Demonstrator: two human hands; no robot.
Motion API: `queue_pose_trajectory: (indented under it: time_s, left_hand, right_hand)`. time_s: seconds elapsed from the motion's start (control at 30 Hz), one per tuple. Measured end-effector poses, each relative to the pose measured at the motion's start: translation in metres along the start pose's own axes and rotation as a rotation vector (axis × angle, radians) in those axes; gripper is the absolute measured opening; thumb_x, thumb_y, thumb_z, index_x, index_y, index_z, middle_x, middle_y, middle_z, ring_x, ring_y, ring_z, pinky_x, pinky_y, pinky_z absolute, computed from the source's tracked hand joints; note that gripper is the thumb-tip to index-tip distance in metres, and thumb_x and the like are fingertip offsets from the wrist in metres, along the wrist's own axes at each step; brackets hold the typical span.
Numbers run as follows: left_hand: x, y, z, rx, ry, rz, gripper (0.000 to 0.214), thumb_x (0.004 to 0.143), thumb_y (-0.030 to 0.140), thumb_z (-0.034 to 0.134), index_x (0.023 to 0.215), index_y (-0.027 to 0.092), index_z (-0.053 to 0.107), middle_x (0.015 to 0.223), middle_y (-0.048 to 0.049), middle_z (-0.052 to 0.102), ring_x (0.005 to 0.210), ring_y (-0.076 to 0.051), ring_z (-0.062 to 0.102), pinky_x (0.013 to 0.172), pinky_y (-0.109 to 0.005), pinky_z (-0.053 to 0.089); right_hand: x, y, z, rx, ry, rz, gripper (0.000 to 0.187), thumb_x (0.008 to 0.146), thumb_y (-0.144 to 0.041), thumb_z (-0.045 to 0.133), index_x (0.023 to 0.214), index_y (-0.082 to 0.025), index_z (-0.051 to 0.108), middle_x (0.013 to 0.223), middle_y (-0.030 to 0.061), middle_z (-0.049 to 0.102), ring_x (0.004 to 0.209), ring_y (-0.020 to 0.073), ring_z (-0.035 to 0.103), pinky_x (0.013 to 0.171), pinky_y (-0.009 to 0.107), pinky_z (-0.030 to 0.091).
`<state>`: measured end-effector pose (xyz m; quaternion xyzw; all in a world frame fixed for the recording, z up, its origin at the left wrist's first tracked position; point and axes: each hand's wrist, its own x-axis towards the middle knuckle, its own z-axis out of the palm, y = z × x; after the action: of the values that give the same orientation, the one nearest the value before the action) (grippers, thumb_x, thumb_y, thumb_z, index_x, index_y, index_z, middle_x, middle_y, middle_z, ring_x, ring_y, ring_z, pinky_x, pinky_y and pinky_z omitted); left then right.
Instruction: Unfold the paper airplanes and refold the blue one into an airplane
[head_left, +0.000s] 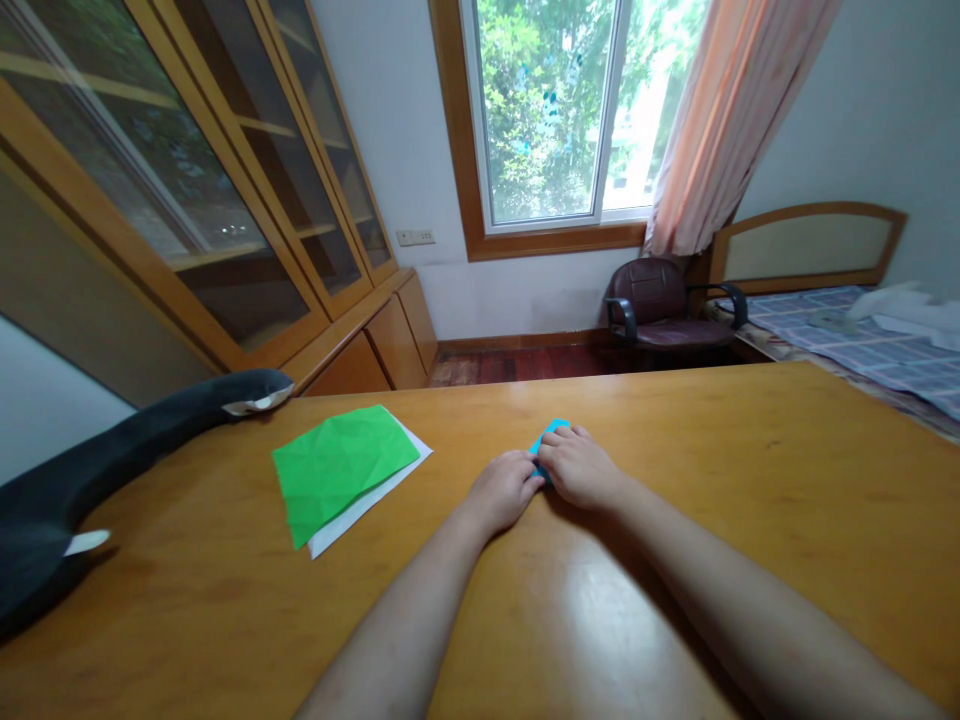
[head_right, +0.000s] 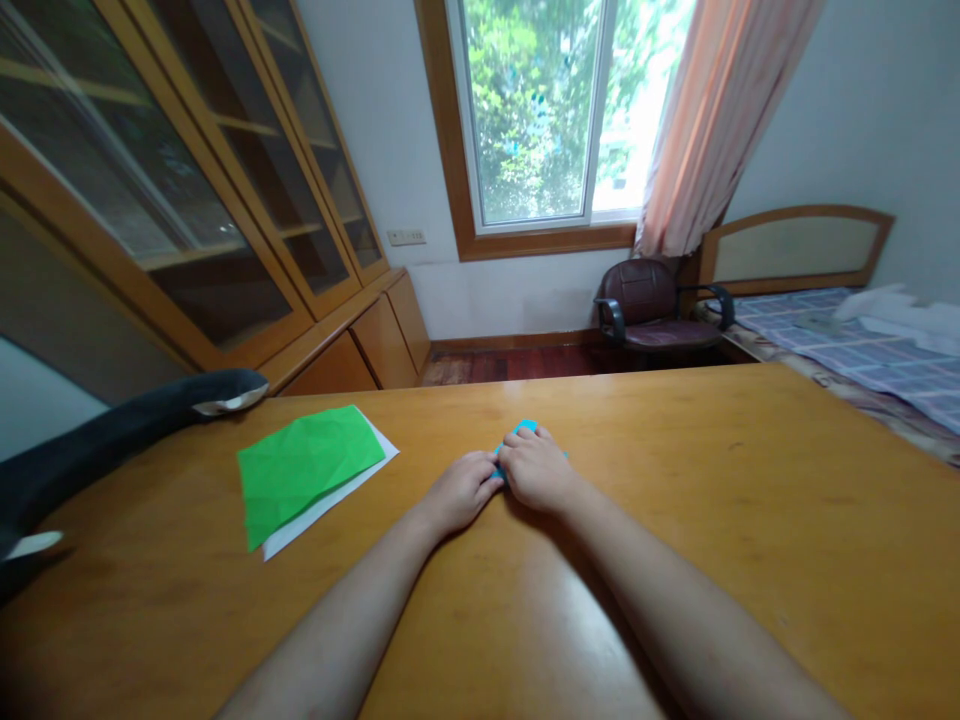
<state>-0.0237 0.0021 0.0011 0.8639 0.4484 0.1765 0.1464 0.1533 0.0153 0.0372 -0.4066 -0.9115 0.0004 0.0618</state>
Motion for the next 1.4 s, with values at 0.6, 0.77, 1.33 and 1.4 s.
queue_pose_trajectory:
  time_s: [0.6,0.77,1.33,1.4]
  left_hand:
    - [-0.004,-0.002,0.006,0.026,0.046,-0.041,0.026,0.096,0.029,0.043,0.099,0.017,0.066,0.125,-0.0101,0.061,0.117,-0.024,0.053,0.106,-0.04,0.041]
    - [-0.005,0.0,0.008,0.011,0.08,-0.077,0.018,0.094,0.029,0.046,0.098,0.019,0.061,0.117,-0.0091,0.061,0.111,-0.023,0.055,0.1,-0.039,0.043]
    - [-0.005,0.004,0.003,-0.03,0.09,-0.081,0.015,0.091,0.03,0.052,0.088,0.021,0.064,0.095,-0.0043,0.068,0.089,-0.019,0.061,0.078,-0.028,0.045]
    - [-0.005,0.004,0.003,-0.006,0.09,-0.082,0.017,0.092,0.031,0.052,0.088,0.022,0.065,0.093,-0.0039,0.069,0.087,-0.019,0.062,0.077,-0.028,0.045]
  right_hand:
    - [0.004,0.012,0.016,0.04,-0.036,0.025,0.034,0.101,-0.035,0.037,0.1,-0.019,0.067,0.1,0.007,0.067,0.094,0.0189,0.056,0.079,0.031,0.031]
    - [0.004,0.014,0.018,0.029,-0.048,0.029,0.033,0.1,-0.035,0.038,0.096,-0.018,0.066,0.103,0.008,0.066,0.096,0.0195,0.055,0.08,0.031,0.033]
    - [0.005,0.013,0.02,-0.005,-0.07,0.098,0.026,0.097,-0.031,0.042,0.098,-0.015,0.063,0.105,0.0132,0.063,0.102,0.0239,0.054,0.085,0.033,0.036]
    - [0.006,0.013,0.022,-0.013,-0.068,0.107,0.028,0.097,-0.032,0.041,0.099,-0.015,0.063,0.104,0.0134,0.063,0.101,0.0241,0.054,0.085,0.033,0.036]
